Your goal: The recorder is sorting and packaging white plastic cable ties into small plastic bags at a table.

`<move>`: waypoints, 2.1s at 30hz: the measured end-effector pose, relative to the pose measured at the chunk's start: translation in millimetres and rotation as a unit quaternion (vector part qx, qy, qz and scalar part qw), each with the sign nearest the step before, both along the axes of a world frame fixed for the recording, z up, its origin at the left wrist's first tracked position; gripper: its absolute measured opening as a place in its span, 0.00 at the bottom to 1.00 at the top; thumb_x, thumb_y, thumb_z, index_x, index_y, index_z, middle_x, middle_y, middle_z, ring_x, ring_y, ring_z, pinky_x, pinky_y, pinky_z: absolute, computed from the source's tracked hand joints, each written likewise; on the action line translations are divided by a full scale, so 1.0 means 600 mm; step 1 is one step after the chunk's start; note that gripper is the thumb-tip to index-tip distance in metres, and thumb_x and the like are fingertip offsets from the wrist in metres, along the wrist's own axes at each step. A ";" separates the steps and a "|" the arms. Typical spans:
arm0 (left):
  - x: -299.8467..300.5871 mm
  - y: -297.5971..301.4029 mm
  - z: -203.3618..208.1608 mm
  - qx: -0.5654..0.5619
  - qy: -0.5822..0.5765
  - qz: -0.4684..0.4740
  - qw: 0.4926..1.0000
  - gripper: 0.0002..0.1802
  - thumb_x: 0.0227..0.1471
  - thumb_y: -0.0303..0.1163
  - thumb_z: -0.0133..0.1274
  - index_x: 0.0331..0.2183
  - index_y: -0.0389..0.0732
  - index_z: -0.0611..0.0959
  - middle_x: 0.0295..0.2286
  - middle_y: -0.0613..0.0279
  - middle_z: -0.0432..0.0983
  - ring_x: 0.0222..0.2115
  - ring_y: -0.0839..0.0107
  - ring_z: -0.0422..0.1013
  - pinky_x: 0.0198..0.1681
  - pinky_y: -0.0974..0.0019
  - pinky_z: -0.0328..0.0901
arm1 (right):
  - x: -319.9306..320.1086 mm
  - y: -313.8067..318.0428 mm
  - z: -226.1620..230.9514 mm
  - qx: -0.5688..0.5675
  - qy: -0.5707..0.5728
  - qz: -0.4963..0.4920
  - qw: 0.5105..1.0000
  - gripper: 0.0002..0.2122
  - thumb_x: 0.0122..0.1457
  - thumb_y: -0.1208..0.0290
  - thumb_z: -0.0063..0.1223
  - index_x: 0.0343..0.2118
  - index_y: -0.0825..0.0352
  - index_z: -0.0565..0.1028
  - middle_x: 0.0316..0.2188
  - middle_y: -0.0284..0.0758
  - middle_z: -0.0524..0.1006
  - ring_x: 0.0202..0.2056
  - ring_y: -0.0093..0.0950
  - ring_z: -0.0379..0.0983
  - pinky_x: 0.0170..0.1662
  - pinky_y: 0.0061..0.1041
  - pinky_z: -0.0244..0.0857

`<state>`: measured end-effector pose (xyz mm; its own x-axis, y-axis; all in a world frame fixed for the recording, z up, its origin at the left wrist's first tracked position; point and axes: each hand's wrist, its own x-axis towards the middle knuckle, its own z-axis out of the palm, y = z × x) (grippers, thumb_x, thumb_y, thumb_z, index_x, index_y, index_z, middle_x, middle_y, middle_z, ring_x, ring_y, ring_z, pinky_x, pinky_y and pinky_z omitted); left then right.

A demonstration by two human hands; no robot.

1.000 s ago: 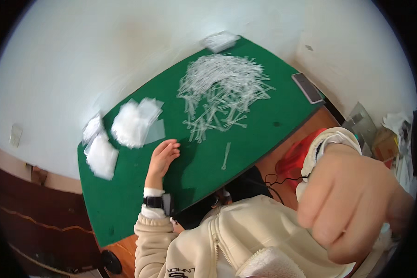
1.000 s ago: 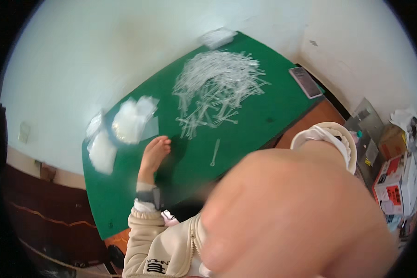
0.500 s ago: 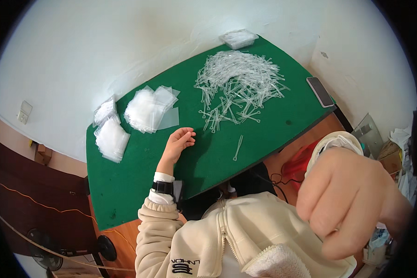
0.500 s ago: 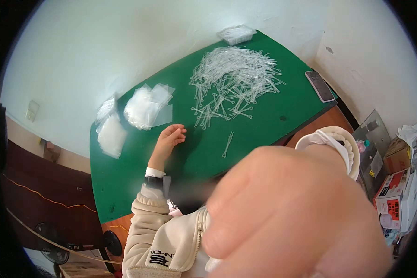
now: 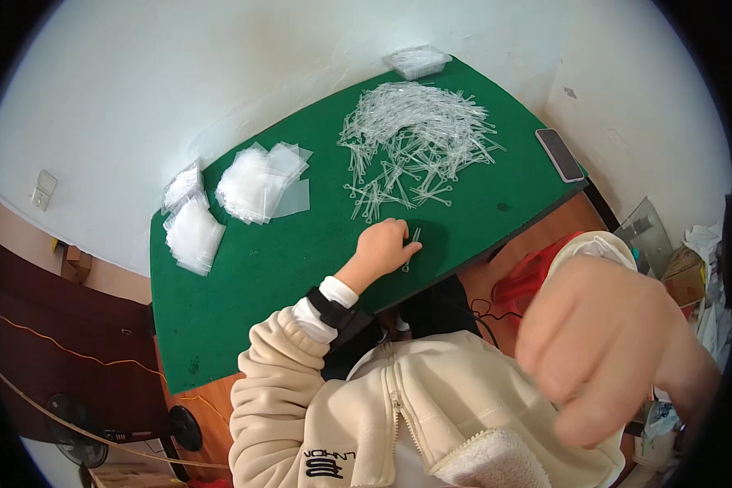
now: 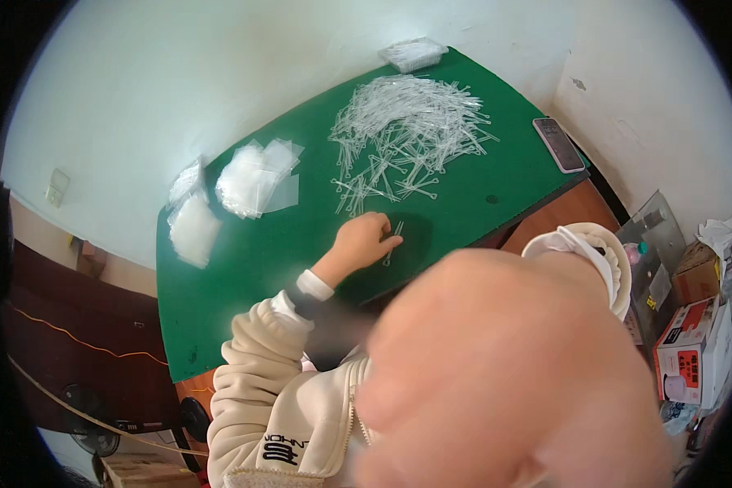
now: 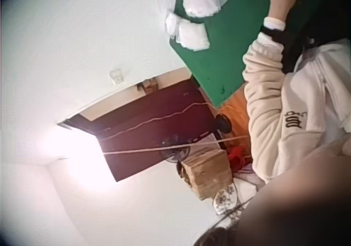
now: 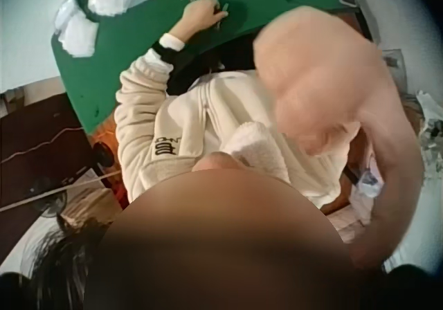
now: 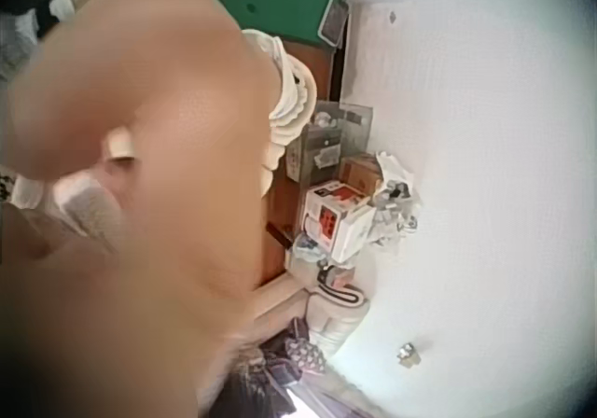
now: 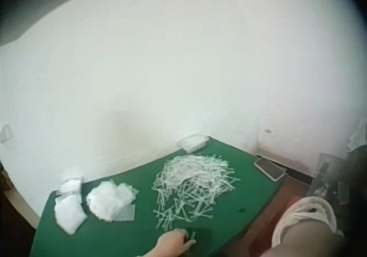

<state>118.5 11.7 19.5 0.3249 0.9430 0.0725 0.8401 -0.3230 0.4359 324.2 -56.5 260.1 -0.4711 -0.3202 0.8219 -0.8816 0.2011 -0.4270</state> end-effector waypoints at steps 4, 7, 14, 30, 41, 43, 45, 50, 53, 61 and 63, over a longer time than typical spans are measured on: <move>0.007 0.000 -0.004 -0.012 0.045 0.019 0.999 0.12 0.40 0.39 0.57 0.24 0.40 0.77 0.24 0.57 0.72 0.27 0.58 0.70 0.29 0.59 0.65 | -0.004 0.005 0.009 0.021 -0.034 -0.025 0.999 0.02 0.53 0.69 0.42 0.28 0.58 0.65 0.21 0.42 0.71 0.14 0.26 0.58 0.16 0.23 0.52; 0.002 0.008 -0.004 -0.030 0.023 0.008 0.999 0.12 0.40 0.38 0.56 0.24 0.40 0.77 0.24 0.57 0.72 0.27 0.59 0.70 0.29 0.59 0.65 | 0.042 0.009 0.011 0.045 -0.063 -0.040 0.996 0.03 0.52 0.68 0.45 0.26 0.58 0.66 0.20 0.41 0.70 0.14 0.26 0.58 0.16 0.22 0.52; -0.009 0.002 -0.005 0.018 0.003 -0.016 1.000 0.11 0.43 0.36 0.54 0.23 0.38 0.75 0.24 0.56 0.73 0.27 0.57 0.70 0.29 0.59 0.65 | 0.083 0.025 0.015 0.088 -0.124 -0.058 0.987 0.06 0.49 0.68 0.50 0.20 0.60 0.67 0.18 0.38 0.70 0.14 0.24 0.59 0.16 0.21 0.51; -0.228 0.023 -0.017 -0.044 -0.454 0.190 0.870 0.10 0.51 0.30 0.47 0.34 0.33 0.76 0.22 0.64 0.74 0.19 0.81 0.67 0.21 0.77 0.62 | -0.180 0.235 -0.202 -0.095 -0.272 -0.450 0.845 0.08 0.46 0.79 0.50 0.31 0.69 0.74 0.18 0.27 0.67 0.21 0.14 0.60 0.24 0.16 0.55; -0.231 0.009 -0.012 -0.072 -0.468 0.201 0.857 0.10 0.50 0.30 0.49 0.32 0.31 0.77 0.23 0.60 0.76 0.19 0.78 0.70 0.24 0.77 0.66 | -0.297 0.316 -0.408 -0.080 -0.310 -0.524 0.789 0.07 0.47 0.71 0.54 0.27 0.70 0.74 0.19 0.33 0.70 0.20 0.22 0.66 0.25 0.20 0.59; -0.232 0.007 -0.015 -0.081 -0.467 0.211 0.855 0.10 0.50 0.30 0.49 0.31 0.31 0.77 0.23 0.60 0.76 0.20 0.78 0.71 0.24 0.77 0.66 | -0.300 0.310 -0.400 -0.065 -0.327 -0.517 0.789 0.07 0.47 0.71 0.53 0.26 0.70 0.73 0.18 0.34 0.69 0.20 0.23 0.66 0.25 0.21 0.59; -0.234 0.012 -0.015 -0.071 -0.485 0.210 0.846 0.10 0.50 0.30 0.50 0.31 0.32 0.77 0.24 0.60 0.76 0.20 0.77 0.71 0.25 0.77 0.66 | -0.301 0.310 -0.403 -0.058 -0.340 -0.512 0.787 0.07 0.47 0.71 0.53 0.25 0.70 0.73 0.18 0.34 0.69 0.20 0.24 0.65 0.25 0.21 0.59; -0.225 0.016 -0.019 -0.043 -0.549 0.219 0.805 0.08 0.50 0.28 0.50 0.28 0.32 0.76 0.21 0.62 0.75 0.18 0.79 0.69 0.22 0.77 0.64 | -0.295 0.305 -0.416 -0.034 -0.322 -0.502 0.802 0.07 0.49 0.72 0.51 0.23 0.71 0.71 0.18 0.34 0.67 0.20 0.24 0.64 0.24 0.22 0.57; -0.229 0.011 -0.022 -0.029 -0.576 0.220 0.787 0.08 0.51 0.29 0.50 0.28 0.33 0.76 0.21 0.63 0.74 0.19 0.79 0.69 0.22 0.78 0.63 | -0.303 0.301 -0.411 -0.017 -0.270 -0.491 0.828 0.06 0.50 0.74 0.49 0.22 0.71 0.70 0.18 0.32 0.66 0.19 0.20 0.61 0.22 0.20 0.54; -0.229 0.019 -0.036 0.018 -0.575 0.225 0.786 0.13 0.55 0.35 0.44 0.31 0.35 0.75 0.23 0.65 0.72 0.22 0.81 0.66 0.26 0.77 0.62 | -0.295 0.293 -0.406 -0.050 -0.324 -0.464 0.823 0.06 0.49 0.71 0.49 0.23 0.70 0.70 0.21 0.39 0.71 0.23 0.35 0.67 0.26 0.28 0.60; -0.233 0.020 -0.042 0.044 -0.556 0.226 0.799 0.14 0.56 0.36 0.42 0.31 0.35 0.75 0.24 0.65 0.72 0.23 0.81 0.66 0.27 0.76 0.62 | -0.288 0.312 -0.404 -0.064 -0.291 -0.564 0.770 0.06 0.50 0.72 0.49 0.22 0.69 0.70 0.19 0.36 0.69 0.20 0.29 0.65 0.24 0.25 0.58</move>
<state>-21.5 23.8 -5.5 -0.3584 0.9211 0.1520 -0.0103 -0.1667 0.9860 151.5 130.9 17.8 -0.6911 0.6287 0.3565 0.1718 0.6220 -0.7639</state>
